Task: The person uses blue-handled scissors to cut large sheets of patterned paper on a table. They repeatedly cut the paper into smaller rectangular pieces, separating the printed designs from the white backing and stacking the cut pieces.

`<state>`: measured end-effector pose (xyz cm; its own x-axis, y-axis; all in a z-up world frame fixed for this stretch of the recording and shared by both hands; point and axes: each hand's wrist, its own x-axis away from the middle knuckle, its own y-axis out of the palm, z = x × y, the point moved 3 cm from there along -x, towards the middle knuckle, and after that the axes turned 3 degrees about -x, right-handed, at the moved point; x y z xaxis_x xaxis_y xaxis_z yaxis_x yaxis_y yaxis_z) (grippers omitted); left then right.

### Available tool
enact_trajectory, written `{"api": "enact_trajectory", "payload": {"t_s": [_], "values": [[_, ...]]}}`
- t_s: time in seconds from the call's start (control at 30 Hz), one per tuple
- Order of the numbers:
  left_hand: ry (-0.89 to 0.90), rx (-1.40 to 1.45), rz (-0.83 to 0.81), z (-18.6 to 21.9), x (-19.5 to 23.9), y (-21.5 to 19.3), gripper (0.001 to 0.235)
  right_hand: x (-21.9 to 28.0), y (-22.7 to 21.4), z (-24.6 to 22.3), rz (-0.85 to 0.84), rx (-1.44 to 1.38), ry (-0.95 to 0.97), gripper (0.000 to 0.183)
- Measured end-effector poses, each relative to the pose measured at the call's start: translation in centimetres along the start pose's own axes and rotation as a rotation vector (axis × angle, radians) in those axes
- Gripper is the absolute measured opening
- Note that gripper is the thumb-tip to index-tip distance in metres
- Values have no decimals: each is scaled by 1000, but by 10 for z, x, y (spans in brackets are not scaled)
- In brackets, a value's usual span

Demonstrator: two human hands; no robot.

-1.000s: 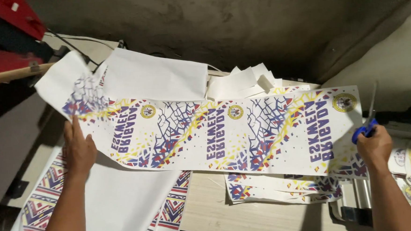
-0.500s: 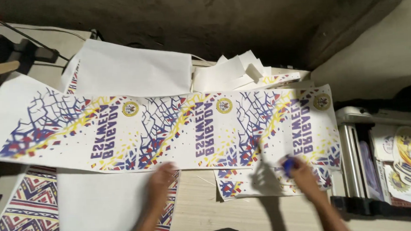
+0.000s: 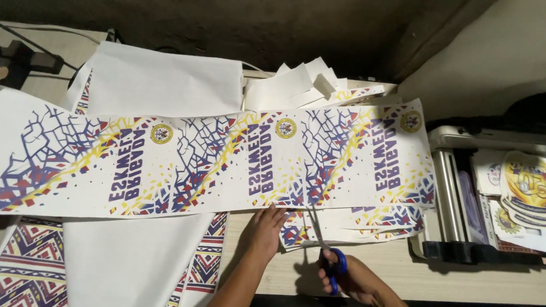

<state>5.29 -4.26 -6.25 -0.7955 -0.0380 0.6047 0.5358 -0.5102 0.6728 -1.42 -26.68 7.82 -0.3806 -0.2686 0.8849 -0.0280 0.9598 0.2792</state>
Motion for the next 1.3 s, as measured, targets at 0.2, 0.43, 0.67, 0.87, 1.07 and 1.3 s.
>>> {"api": "enact_trajectory", "payload": {"t_s": [0.2, 0.43, 0.67, 0.87, 1.07, 1.3], "values": [[-92, -118, 66, -38, -27, 24, 45, -9, 1, 13, -8, 0, 4, 51], [-69, -267, 111, -34, -15, 47, 32, -30, 13, 2, -7, -95, -75, 49], [-57, -287, 111, -29, -7, 50, 30, -36, 24, -11, 23, -112, -95, 40], [-87, -311, 131, -17, 2, 63, 30, -43, 23, -9, 15, -115, -136, 35], [-109, -236, 92, -31, -17, 40, 17, -53, 10, 4, 16, -45, -186, 32], [-71, -297, 41, -20, -1, 50, 12, -46, 18, -12, 19, -71, -181, 34]]}}
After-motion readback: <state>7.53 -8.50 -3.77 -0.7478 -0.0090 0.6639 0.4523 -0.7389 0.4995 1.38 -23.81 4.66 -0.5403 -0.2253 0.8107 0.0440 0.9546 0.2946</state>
